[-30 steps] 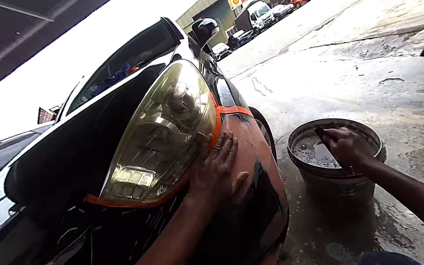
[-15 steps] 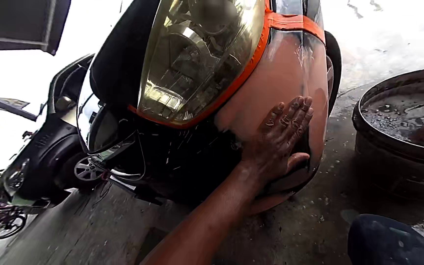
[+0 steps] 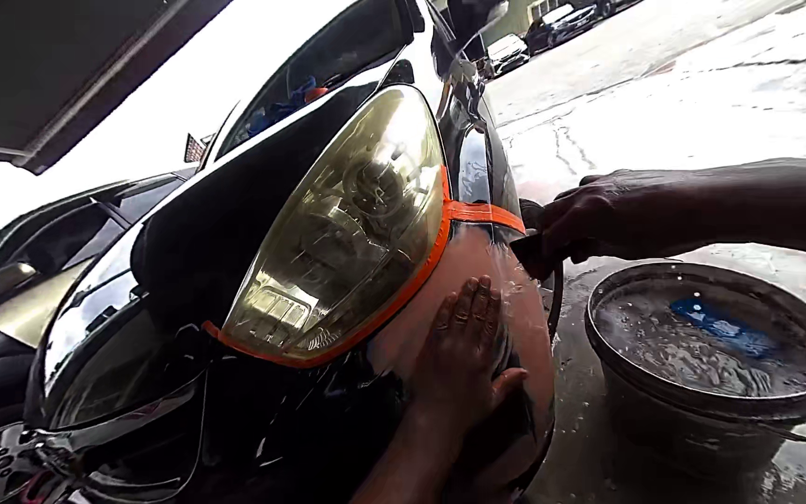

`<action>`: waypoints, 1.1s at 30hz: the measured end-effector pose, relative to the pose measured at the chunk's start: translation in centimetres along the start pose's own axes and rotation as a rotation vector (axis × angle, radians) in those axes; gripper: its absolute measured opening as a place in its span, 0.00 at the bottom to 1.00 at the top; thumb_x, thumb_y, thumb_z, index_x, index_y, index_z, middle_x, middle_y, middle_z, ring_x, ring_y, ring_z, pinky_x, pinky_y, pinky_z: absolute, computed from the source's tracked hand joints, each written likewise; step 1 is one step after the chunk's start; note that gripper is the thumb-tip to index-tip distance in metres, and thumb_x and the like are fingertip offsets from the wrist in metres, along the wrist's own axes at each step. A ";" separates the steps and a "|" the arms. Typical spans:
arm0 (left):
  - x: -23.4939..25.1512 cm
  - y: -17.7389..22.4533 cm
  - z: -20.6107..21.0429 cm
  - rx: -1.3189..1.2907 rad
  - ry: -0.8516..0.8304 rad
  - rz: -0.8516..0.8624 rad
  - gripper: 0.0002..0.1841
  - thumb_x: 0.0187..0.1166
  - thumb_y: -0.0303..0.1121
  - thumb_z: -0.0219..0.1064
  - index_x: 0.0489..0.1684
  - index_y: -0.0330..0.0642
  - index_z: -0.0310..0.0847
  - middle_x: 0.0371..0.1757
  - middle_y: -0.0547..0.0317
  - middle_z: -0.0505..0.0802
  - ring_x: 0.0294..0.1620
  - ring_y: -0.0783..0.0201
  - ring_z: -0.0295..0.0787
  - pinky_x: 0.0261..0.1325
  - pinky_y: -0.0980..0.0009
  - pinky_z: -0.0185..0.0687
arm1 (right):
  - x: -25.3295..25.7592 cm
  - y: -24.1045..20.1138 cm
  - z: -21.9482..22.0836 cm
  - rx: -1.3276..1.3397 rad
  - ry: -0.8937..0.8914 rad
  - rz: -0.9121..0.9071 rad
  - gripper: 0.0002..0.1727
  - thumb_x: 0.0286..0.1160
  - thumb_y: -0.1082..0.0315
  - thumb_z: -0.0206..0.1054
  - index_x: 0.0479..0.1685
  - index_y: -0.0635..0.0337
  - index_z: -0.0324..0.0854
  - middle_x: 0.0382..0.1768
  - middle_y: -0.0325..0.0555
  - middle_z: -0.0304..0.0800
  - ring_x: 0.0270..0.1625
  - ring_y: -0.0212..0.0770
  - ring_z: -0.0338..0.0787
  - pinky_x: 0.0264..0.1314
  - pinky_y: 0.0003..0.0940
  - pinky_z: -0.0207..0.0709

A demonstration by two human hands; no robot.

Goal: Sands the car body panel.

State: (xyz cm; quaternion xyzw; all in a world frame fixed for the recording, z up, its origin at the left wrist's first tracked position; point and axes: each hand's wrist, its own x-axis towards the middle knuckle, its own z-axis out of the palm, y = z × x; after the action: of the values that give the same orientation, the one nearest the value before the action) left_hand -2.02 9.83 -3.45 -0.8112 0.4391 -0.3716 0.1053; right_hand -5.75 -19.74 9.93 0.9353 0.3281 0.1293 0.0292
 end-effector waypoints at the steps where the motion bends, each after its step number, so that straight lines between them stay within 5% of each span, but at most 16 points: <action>1: 2.4 -0.4 0.0 -0.027 -0.004 -0.005 0.50 0.76 0.76 0.48 0.86 0.43 0.71 0.91 0.51 0.70 0.94 0.55 0.57 0.94 0.53 0.50 | 1.5 -0.7 -1.5 -0.062 0.085 -0.052 0.09 0.71 0.67 0.76 0.41 0.37 0.93 0.43 0.29 0.92 0.48 0.37 0.91 0.48 0.46 0.85; 3: 5.2 -0.8 -0.3 -0.087 -0.065 -0.036 0.51 0.73 0.77 0.50 0.86 0.42 0.70 0.89 0.50 0.73 0.92 0.53 0.62 0.94 0.52 0.52 | 3.2 -2.3 -3.5 -0.117 0.158 -0.035 0.08 0.73 0.68 0.73 0.42 0.39 0.92 0.43 0.31 0.91 0.49 0.38 0.91 0.49 0.46 0.84; 7: 2.0 -1.1 -0.2 -0.073 -0.049 0.059 0.54 0.74 0.77 0.47 0.92 0.40 0.61 0.95 0.53 0.61 0.96 0.54 0.51 0.94 0.48 0.47 | 2.9 -4.1 -0.9 0.042 0.413 0.140 0.07 0.72 0.70 0.72 0.41 0.44 0.92 0.42 0.36 0.91 0.50 0.41 0.90 0.48 0.45 0.85; 11: -4.9 -1.9 -0.5 -0.144 -0.013 0.199 0.50 0.78 0.75 0.44 0.91 0.42 0.63 0.92 0.54 0.68 0.94 0.57 0.58 0.93 0.53 0.51 | 1.4 -7.9 7.0 0.455 0.674 0.601 0.23 0.73 0.67 0.76 0.68 0.38 0.87 0.49 0.39 0.89 0.50 0.39 0.90 0.53 0.45 0.88; 13: -6.9 -3.1 -0.9 -0.139 0.000 0.268 0.50 0.78 0.75 0.44 0.92 0.43 0.61 0.93 0.56 0.66 0.95 0.59 0.54 0.95 0.55 0.47 | 2.1 -10.6 10.0 0.593 0.782 0.780 0.39 0.70 0.68 0.78 0.85 0.41 0.71 0.56 0.47 0.91 0.53 0.46 0.92 0.58 0.55 0.87; 15: -7.4 -4.6 -1.7 -0.092 0.022 0.290 0.49 0.79 0.75 0.42 0.92 0.46 0.61 0.94 0.61 0.66 0.95 0.61 0.54 0.95 0.54 0.46 | 3.6 -12.6 11.8 0.659 0.841 0.925 0.48 0.70 0.66 0.78 0.93 0.42 0.58 0.47 0.49 0.91 0.45 0.49 0.92 0.52 0.57 0.86; 18: -5.8 -6.6 -2.5 -0.065 0.098 0.203 0.50 0.77 0.77 0.41 0.88 0.46 0.68 0.89 0.59 0.73 0.92 0.57 0.62 0.92 0.46 0.52 | 5.8 -14.9 13.2 0.652 0.889 1.010 0.29 0.75 0.62 0.73 0.79 0.49 0.80 0.54 0.51 0.92 0.55 0.51 0.92 0.61 0.58 0.84; 20: -4.0 -8.0 -2.8 -0.078 0.142 0.169 0.49 0.77 0.77 0.42 0.84 0.45 0.74 0.86 0.56 0.78 0.90 0.55 0.66 0.91 0.43 0.54 | 6.9 -17.8 14.3 0.474 0.953 0.969 0.18 0.76 0.59 0.70 0.63 0.49 0.92 0.48 0.48 0.93 0.48 0.48 0.93 0.51 0.51 0.89; 24: -3.2 -9.9 -2.5 -0.205 0.177 0.247 0.45 0.80 0.73 0.46 0.83 0.45 0.75 0.86 0.56 0.77 0.91 0.56 0.64 0.94 0.49 0.52 | 7.9 -21.9 16.7 0.240 1.034 0.853 0.21 0.73 0.66 0.63 0.63 0.49 0.93 0.40 0.45 0.91 0.35 0.40 0.91 0.32 0.38 0.87; 26: -3.7 -10.6 -2.0 -0.253 0.168 0.265 0.44 0.80 0.71 0.49 0.86 0.48 0.71 0.89 0.57 0.73 0.93 0.59 0.59 0.95 0.52 0.48 | 8.2 -18.3 14.1 0.332 0.940 0.883 0.18 0.74 0.66 0.62 0.57 0.46 0.94 0.40 0.44 0.91 0.38 0.41 0.92 0.37 0.43 0.88; 28: -3.9 -10.8 -1.7 -0.274 0.192 0.262 0.42 0.81 0.70 0.49 0.85 0.48 0.73 0.88 0.58 0.75 0.92 0.59 0.62 0.95 0.53 0.50 | 9.1 -14.4 10.8 0.468 0.842 0.958 0.10 0.74 0.68 0.66 0.43 0.54 0.94 0.37 0.46 0.90 0.43 0.46 0.90 0.47 0.49 0.85; 31: -4.2 -10.6 -1.5 -0.270 0.213 0.260 0.42 0.81 0.70 0.48 0.83 0.47 0.75 0.87 0.58 0.77 0.91 0.59 0.64 0.94 0.53 0.51 | 9.8 -16.1 10.6 0.512 0.821 1.061 0.13 0.79 0.64 0.64 0.49 0.55 0.94 0.41 0.48 0.91 0.47 0.47 0.91 0.52 0.47 0.85; 33: -4.1 -10.8 -1.3 -0.275 0.222 0.265 0.42 0.81 0.70 0.48 0.83 0.46 0.76 0.86 0.56 0.77 0.91 0.59 0.64 0.94 0.54 0.51 | 9.5 -18.7 12.3 0.452 0.899 0.996 0.16 0.77 0.60 0.63 0.51 0.51 0.95 0.39 0.46 0.92 0.41 0.42 0.92 0.44 0.42 0.88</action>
State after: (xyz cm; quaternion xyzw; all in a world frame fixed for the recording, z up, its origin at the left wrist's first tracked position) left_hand 2.56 19.71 0.75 -0.7071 0.5974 -0.3783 -0.0076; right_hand -6.72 1.15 -2.40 0.8132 -0.1397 0.4297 -0.3668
